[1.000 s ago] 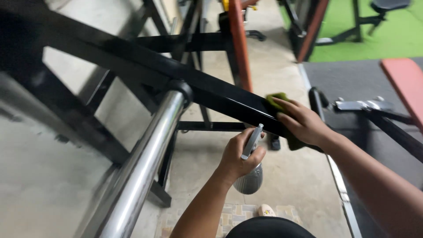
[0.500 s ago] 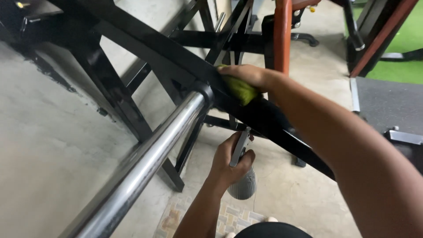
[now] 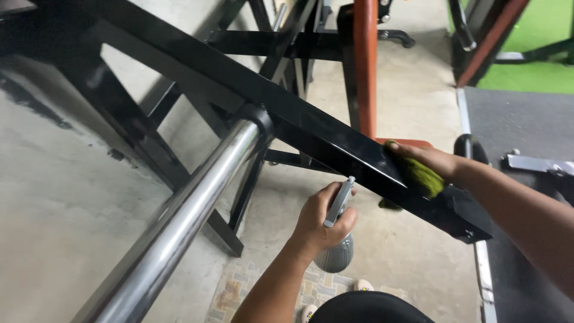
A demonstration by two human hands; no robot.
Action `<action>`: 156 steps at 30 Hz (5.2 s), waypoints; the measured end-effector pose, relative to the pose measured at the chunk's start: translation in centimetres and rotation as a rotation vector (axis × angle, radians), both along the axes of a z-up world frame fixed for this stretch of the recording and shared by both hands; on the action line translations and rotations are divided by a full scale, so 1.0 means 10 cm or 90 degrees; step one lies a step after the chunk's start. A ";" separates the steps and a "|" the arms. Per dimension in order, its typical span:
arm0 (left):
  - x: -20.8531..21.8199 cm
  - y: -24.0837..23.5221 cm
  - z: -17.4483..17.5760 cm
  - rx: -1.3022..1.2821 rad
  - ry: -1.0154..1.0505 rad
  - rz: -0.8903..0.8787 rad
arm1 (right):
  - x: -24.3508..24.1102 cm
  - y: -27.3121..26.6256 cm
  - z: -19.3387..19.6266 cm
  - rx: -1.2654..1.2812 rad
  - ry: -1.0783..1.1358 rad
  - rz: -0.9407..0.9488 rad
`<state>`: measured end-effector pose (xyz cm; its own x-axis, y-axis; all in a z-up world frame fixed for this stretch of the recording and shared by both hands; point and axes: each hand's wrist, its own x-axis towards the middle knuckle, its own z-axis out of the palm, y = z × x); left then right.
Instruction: The person cleans various parts of a gym machine using a spray bottle and a green cloth. They spray the metal frame, handles, and padded seat, then wipe them down thoroughly.
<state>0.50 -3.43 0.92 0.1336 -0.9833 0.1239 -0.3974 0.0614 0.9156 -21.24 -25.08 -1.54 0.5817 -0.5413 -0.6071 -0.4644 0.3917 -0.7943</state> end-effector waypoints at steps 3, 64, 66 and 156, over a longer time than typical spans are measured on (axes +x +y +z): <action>-0.03 -0.07 -0.03 -0.004 -0.020 -0.036 | -0.44 -0.05 -0.32 -0.012 0.052 -0.002; 1.04 1.11 -0.11 -0.085 -0.094 0.258 | 2.18 1.50 0.22 0.146 -0.642 -0.259; 1.00 1.03 -0.14 -0.091 0.010 0.209 | 2.23 1.46 0.47 0.239 -0.675 -0.237; 3.98 4.11 -2.48 0.124 0.120 0.657 | 6.06 4.21 -2.74 0.291 0.061 0.212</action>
